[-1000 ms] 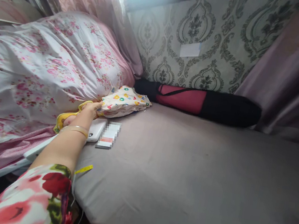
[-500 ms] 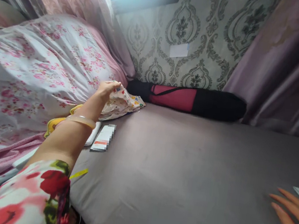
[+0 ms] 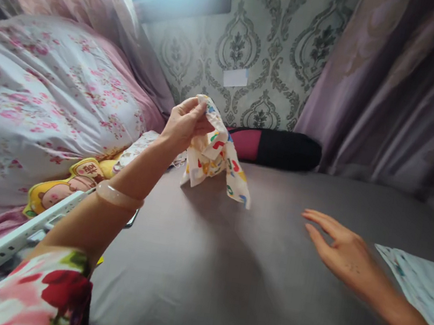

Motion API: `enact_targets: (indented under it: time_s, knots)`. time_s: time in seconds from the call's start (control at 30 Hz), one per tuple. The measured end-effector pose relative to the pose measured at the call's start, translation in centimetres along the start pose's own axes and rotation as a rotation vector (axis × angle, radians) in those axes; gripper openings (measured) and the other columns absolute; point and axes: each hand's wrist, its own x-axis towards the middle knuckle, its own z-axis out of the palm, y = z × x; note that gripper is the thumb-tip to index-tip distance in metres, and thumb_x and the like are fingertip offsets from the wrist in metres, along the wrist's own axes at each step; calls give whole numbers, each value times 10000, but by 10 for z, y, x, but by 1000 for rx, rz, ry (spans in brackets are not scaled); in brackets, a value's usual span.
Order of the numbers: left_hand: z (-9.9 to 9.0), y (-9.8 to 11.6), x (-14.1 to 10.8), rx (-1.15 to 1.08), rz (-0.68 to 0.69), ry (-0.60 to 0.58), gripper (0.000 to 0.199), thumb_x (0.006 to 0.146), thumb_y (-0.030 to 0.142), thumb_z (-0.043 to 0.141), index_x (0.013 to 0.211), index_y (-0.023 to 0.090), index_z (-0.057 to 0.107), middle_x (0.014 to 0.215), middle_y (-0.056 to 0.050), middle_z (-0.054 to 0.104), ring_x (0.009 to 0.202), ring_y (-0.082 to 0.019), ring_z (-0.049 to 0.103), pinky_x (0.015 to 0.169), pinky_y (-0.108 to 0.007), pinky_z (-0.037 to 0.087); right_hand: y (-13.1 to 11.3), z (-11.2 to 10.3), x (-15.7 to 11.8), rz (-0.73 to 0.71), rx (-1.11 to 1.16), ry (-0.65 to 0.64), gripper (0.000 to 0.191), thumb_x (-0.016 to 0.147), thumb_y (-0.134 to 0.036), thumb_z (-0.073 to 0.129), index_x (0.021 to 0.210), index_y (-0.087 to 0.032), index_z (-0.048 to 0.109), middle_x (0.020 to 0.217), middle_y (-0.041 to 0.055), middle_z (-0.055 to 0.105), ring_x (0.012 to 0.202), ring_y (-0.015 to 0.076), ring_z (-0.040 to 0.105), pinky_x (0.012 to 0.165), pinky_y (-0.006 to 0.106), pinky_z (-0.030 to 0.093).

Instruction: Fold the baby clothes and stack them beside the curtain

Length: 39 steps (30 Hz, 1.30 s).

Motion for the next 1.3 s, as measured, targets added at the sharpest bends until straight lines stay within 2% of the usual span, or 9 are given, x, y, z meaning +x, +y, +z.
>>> enact_targets:
  time_s: [0.17,0.27,0.37,0.57,0.7,0.83,1.07,1.2,1.3]
  knots:
    - [44,13,-36,-164,-58,-92,302,865,439,636,1024,187,583,753,27,623,773,-141,692,741,-285,572,-77,1,25,-51,315,111,432,874,-463,561,1260,-269,579,1173,81,665,1013,255,641,866,414,523]
    - [63,16,-57,-252,-109,-157,307,849,427,659,1008,176,583,766,20,634,783,-150,697,764,-305,577,-119,3,37,-74,401,205,466,854,-472,592,1255,-236,571,1160,101,655,1018,259,626,869,409,511]
    - [72,12,-70,-296,-170,-196,310,837,436,669,965,166,588,765,7,652,778,-154,698,785,-315,576,-140,5,47,-68,429,247,368,875,-417,557,1183,-221,604,1082,96,671,945,236,633,840,376,500]
    - [57,-27,-74,-279,-295,-183,451,812,581,626,848,132,605,766,-69,696,765,-199,702,744,-325,560,-132,0,57,3,511,142,245,842,-222,441,922,-219,673,907,53,693,895,214,632,821,332,465]
    - [39,-66,-81,-185,-367,-226,531,791,640,599,811,111,636,803,-117,707,710,-190,679,708,-317,531,-119,-10,57,156,596,26,215,742,-220,465,797,-208,672,747,22,675,722,190,610,650,286,456]
    - [32,-98,-89,-92,-344,-202,427,734,537,698,862,135,639,808,-79,695,669,-153,635,670,-292,498,-105,-16,54,276,691,-67,165,705,-282,530,755,-209,670,668,3,650,564,152,544,504,254,398]
    - [41,-118,-92,40,-255,-358,290,683,338,732,925,183,699,935,-58,689,828,-182,614,727,-277,465,-91,-22,49,345,747,-142,155,692,-339,599,751,-210,660,666,-3,643,550,142,539,499,252,405]
    - [57,-121,-91,36,-303,-481,374,679,322,733,1034,206,705,969,-61,698,755,-173,608,624,-258,450,-87,-24,45,393,824,-198,164,676,-345,611,767,-214,647,624,-16,627,526,141,539,483,250,405]
    - [71,-127,-89,-27,-356,-572,309,690,335,725,962,187,721,824,-43,703,656,-149,580,560,-243,419,-83,-25,43,435,921,-234,167,680,-341,617,789,-217,645,611,-20,629,511,141,550,476,247,415]
